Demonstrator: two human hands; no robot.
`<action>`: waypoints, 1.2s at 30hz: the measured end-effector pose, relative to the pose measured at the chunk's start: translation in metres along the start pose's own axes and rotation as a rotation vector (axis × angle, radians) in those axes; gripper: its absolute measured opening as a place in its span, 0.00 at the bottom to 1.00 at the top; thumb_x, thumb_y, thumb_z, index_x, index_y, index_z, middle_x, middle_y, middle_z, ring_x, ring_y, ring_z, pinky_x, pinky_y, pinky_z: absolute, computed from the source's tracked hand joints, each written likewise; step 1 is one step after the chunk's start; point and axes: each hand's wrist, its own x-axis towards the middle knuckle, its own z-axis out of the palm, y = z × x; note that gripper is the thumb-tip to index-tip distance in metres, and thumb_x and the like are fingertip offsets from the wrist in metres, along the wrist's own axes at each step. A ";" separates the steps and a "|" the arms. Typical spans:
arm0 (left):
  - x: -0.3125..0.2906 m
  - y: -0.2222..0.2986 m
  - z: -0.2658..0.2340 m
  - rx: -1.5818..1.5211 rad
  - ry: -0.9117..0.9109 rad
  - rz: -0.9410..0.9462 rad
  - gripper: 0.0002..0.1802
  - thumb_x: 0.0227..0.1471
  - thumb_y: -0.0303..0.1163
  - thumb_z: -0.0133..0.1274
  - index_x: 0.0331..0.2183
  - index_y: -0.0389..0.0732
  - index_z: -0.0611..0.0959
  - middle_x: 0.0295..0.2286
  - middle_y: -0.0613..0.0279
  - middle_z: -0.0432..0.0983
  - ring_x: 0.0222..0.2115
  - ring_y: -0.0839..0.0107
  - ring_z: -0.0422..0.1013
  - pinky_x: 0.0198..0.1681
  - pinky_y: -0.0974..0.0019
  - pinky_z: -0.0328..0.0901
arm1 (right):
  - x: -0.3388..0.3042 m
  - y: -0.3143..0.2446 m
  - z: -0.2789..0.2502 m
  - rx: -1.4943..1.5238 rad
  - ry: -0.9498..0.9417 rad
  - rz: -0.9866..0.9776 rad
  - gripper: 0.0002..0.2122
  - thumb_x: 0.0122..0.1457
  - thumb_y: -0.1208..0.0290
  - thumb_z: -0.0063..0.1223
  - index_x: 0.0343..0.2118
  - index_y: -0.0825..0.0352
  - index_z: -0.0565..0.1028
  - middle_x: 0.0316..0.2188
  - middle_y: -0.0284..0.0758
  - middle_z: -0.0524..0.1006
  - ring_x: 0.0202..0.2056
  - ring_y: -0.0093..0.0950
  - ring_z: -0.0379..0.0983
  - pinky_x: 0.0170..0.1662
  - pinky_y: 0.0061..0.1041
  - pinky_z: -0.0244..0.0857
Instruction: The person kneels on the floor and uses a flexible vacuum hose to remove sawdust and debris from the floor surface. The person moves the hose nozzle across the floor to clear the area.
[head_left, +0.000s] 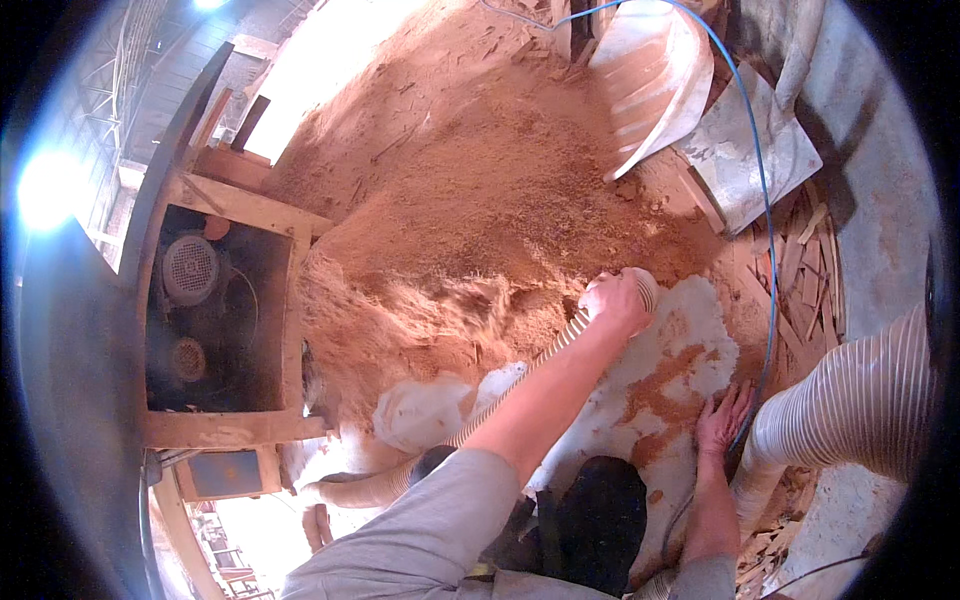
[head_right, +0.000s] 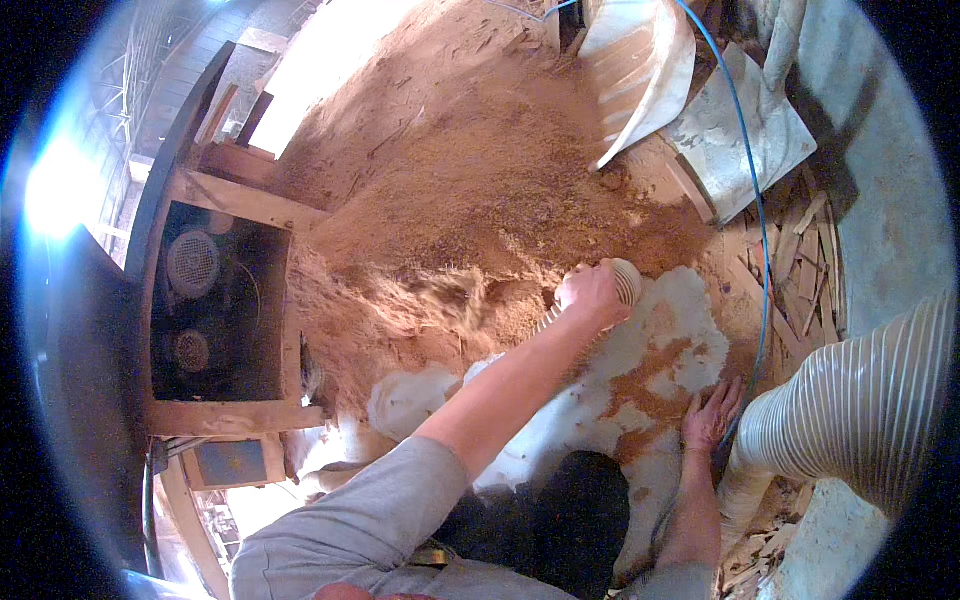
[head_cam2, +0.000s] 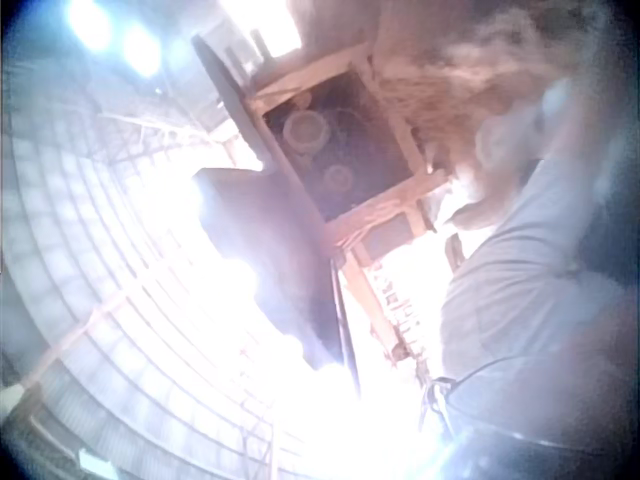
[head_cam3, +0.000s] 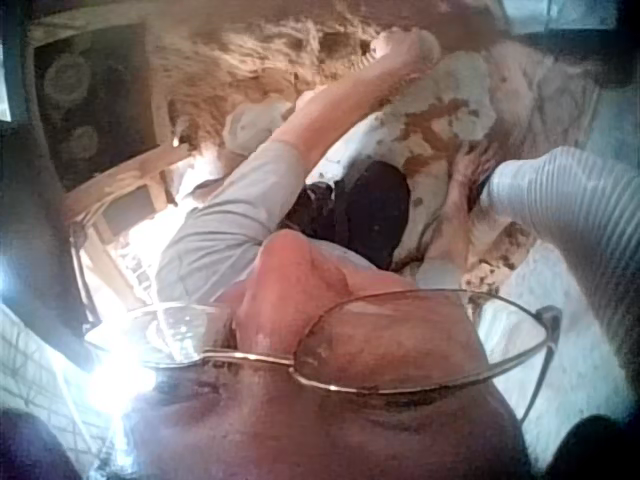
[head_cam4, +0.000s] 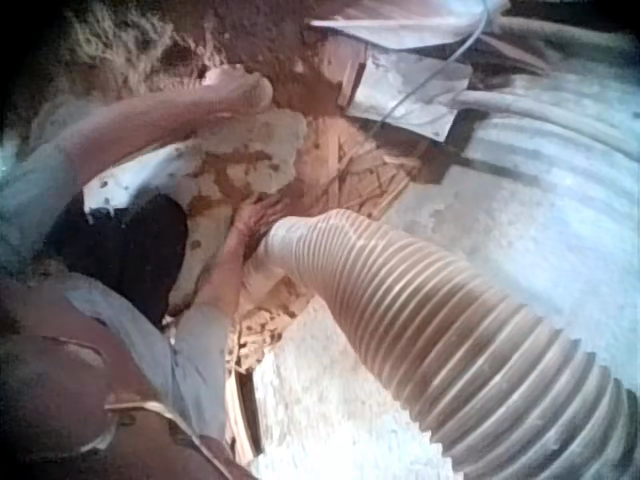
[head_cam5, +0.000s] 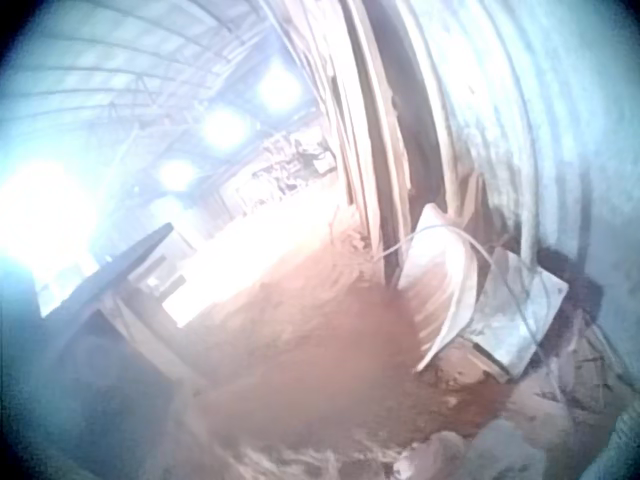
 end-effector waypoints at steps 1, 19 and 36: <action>-0.006 0.002 -0.003 0.026 -0.003 0.031 0.48 0.38 0.53 0.70 0.57 0.44 0.70 0.50 0.41 0.73 0.51 0.44 0.73 0.47 0.45 0.73 | 0.000 0.001 0.007 0.007 0.020 -0.007 0.30 0.58 0.68 0.59 0.62 0.73 0.64 0.69 0.48 0.54 0.70 0.48 0.44 0.72 0.45 0.38; -0.120 -0.202 0.035 0.021 -0.089 -0.432 0.53 0.38 0.49 0.65 0.64 0.48 0.63 0.51 0.34 0.71 0.52 0.42 0.72 0.53 0.45 0.69 | 0.000 0.006 0.002 -0.049 0.090 -0.082 0.30 0.56 0.64 0.61 0.60 0.70 0.65 0.67 0.48 0.55 0.68 0.48 0.48 0.71 0.45 0.43; -0.113 -0.216 0.057 0.251 -0.285 0.028 0.55 0.33 0.47 0.71 0.64 0.56 0.66 0.49 0.44 0.74 0.49 0.46 0.74 0.52 0.46 0.70 | 0.003 0.001 0.000 -0.080 0.052 -0.066 0.32 0.55 0.61 0.63 0.60 0.70 0.65 0.67 0.50 0.56 0.68 0.52 0.47 0.70 0.47 0.43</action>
